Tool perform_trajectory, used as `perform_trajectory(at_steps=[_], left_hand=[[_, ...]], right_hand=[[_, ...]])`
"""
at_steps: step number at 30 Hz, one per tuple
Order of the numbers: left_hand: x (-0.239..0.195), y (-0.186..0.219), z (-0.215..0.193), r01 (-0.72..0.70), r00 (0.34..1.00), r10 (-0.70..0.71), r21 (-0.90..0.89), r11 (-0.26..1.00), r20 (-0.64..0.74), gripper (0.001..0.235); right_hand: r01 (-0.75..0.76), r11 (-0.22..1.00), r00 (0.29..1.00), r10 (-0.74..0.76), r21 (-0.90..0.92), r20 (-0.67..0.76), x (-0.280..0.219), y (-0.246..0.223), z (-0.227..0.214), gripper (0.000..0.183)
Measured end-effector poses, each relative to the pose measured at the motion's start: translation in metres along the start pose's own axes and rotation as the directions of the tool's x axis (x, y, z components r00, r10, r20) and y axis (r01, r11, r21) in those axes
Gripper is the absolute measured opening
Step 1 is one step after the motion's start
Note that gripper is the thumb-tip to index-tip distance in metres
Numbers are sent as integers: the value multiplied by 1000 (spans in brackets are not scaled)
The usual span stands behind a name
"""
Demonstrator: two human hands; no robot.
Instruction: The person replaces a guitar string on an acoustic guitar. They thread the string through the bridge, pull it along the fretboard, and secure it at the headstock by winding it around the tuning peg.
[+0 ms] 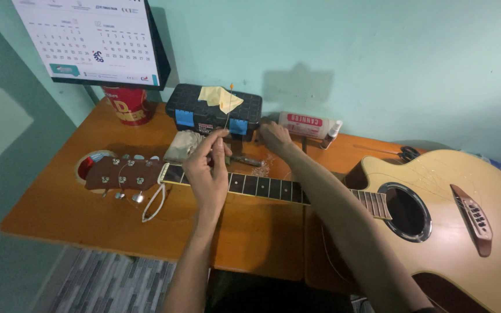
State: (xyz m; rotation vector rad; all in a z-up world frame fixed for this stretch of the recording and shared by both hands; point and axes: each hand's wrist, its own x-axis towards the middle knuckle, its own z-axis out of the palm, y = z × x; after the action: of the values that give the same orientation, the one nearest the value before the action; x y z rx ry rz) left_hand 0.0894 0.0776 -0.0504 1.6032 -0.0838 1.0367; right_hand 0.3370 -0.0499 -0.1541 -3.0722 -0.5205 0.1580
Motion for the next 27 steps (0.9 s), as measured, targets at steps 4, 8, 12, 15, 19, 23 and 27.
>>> perform_trajectory(at_steps=[4, 8, 12, 15, 19, 23, 27], left_hand=[[2, 35, -5, -94, 996, 94, 60, 994, 4, 22], [-4, 66, -2, -132, 986, 133, -17, 991, 103, 25], [-10, 95, 7, -136, 975, 145, -63, 989, 170, 24], [-12, 112, 15, -174, 950, 189, -84, 981, 250, 23], [-18, 128, 28, -164, 916, 196, -118, 979, 351, 22], [-28, 143, 54, -200, 861, 248, -151, 968, 445, 18], [-41, 147, 88, -275, 801, 320, -163, 947, 506, 17]], right_hand=[[-164, 798, 985, 168, 580, 48, 29, 24, 1, 16], [477, 711, 863, -268, 517, -428, -47, 58, -54, 36], [594, 592, 773, -230, 545, -592, -123, 71, -130, 28], [650, 635, 658, -197, 417, -727, -173, 97, -168, 14], [639, 673, 612, -151, 373, -776, -264, 128, -211, 24], [636, 761, 512, -295, 125, -807, -352, 123, -236, 21], [637, 768, 470, -319, 65, -823, -386, 129, -225, 22]])
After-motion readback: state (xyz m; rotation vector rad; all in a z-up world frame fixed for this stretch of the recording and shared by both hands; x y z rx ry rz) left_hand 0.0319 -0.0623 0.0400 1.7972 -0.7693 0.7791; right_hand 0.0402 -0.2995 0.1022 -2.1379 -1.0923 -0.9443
